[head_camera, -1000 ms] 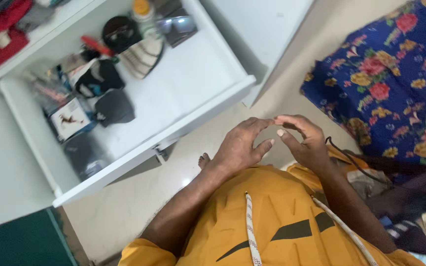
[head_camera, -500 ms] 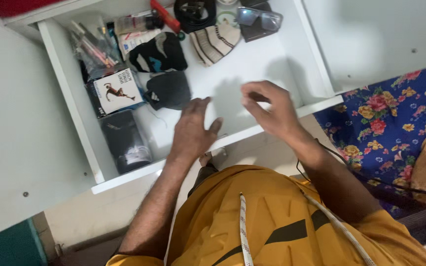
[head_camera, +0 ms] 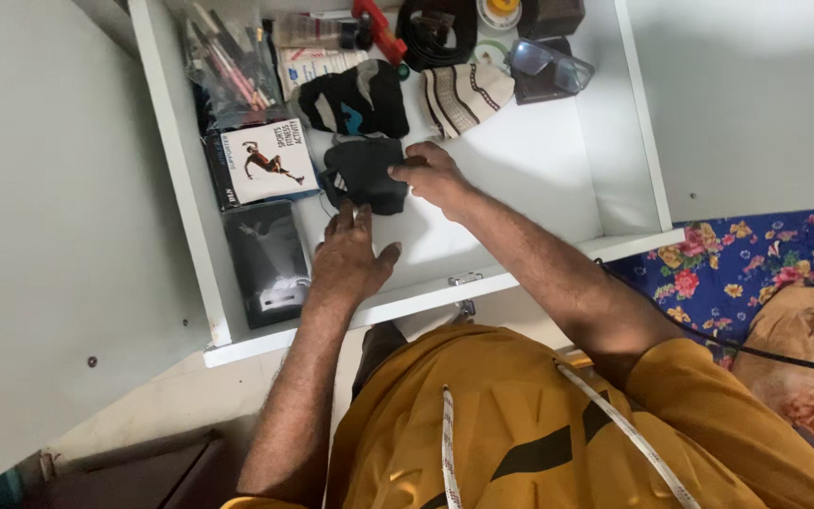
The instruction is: The person repeatedly opens a white drawer, removes various items including gloves, socks, a box, a pouch, a wallet, and containers, and places them on a nearby chair. The person handles each item individually, inspecting it briefly before setting it down.
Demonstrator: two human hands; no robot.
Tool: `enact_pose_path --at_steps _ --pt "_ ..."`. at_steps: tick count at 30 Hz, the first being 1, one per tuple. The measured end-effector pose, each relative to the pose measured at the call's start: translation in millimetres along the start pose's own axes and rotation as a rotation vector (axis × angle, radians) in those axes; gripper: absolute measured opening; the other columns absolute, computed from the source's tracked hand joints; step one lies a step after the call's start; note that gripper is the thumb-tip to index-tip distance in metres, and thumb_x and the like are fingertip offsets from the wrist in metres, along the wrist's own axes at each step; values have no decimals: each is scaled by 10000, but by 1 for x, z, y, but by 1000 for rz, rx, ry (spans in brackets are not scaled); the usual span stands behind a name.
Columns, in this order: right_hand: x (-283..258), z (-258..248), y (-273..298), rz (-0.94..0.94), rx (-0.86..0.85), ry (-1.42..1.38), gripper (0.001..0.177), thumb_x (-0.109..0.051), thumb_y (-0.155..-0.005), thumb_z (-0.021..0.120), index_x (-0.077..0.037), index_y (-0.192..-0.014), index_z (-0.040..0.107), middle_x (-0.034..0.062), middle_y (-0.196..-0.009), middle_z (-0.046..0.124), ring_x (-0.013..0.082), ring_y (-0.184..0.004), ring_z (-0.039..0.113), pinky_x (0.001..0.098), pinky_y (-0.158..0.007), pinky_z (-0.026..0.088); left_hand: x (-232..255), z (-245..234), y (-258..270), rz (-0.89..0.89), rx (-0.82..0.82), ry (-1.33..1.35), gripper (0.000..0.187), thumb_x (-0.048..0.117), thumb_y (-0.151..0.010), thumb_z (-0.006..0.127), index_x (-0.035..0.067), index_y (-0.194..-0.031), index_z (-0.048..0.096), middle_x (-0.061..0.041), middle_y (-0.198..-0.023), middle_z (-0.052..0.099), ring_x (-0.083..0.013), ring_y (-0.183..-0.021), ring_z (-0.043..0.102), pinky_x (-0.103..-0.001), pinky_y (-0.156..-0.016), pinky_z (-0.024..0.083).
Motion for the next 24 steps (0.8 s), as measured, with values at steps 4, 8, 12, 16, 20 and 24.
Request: enact_pose_path --at_steps 4,8,12,16,20,24 --pt "-3 12 -10 39 14 -81 639 -142 -825 803 39 -1348 486 156 -1134 687 220 -1035 676 333 -861 573 -10 3 -3 -8 10 5 810 373 -835 800 -47 -1445 471 -327 -1502 410 -473 -1340 483 -543 -1029 495" --pt "-11 19 -8 68 33 -83 531 -132 -796 827 18 -1234 568 126 -1063 708 204 -970 692 340 -799 579 -15 -4 0 -36 8 63 810 367 -834 797 -48 -1450 474 -318 -1496 432 -473 -1314 518 -537 -1017 511" --pt "-17 25 -5 -17 -34 -81 336 -120 -794 836 8 -1068 691 89 -957 740 170 -892 692 304 -781 572 -15 -9 1 -65 -18 109 768 362 -830 786 -31 -1429 508 -283 -1482 484 -438 -1297 569 -528 -1011 536" --pt "-23 21 11 -18 -45 -143 225 -67 -798 811 -8 -968 676 63 -831 678 157 -718 624 313 -591 512 -10 -10 -2 -44 49 206 826 370 -858 804 -71 -1460 449 -337 -1448 487 -477 -1295 556 -529 -1060 498" --pt "-42 -9 40 -167 -82 -312 220 -35 -841 794 -34 -989 631 28 -850 656 103 -730 633 260 -603 544 3 -8 -4 4 151 399 974 362 -872 813 -117 -1521 267 -370 -1478 418 -489 -1346 503 -507 -1097 472" --pt "-54 -58 84 -204 1 -529 260 -16 -873 752 -35 -1081 597 19 -887 644 81 -744 616 240 -612 523 35 6 -12 -74 183 787 1076 342 -874 782 -67 -1573 73 -327 -1601 245 -444 -1391 423 -492 -1034 470"
Point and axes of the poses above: each hand's wrist, its own y-axis away from the middle knuckle, its own z-axis out of the palm, x = y × z, the point moved 3 cm from there along -y, towards the middle knuckle
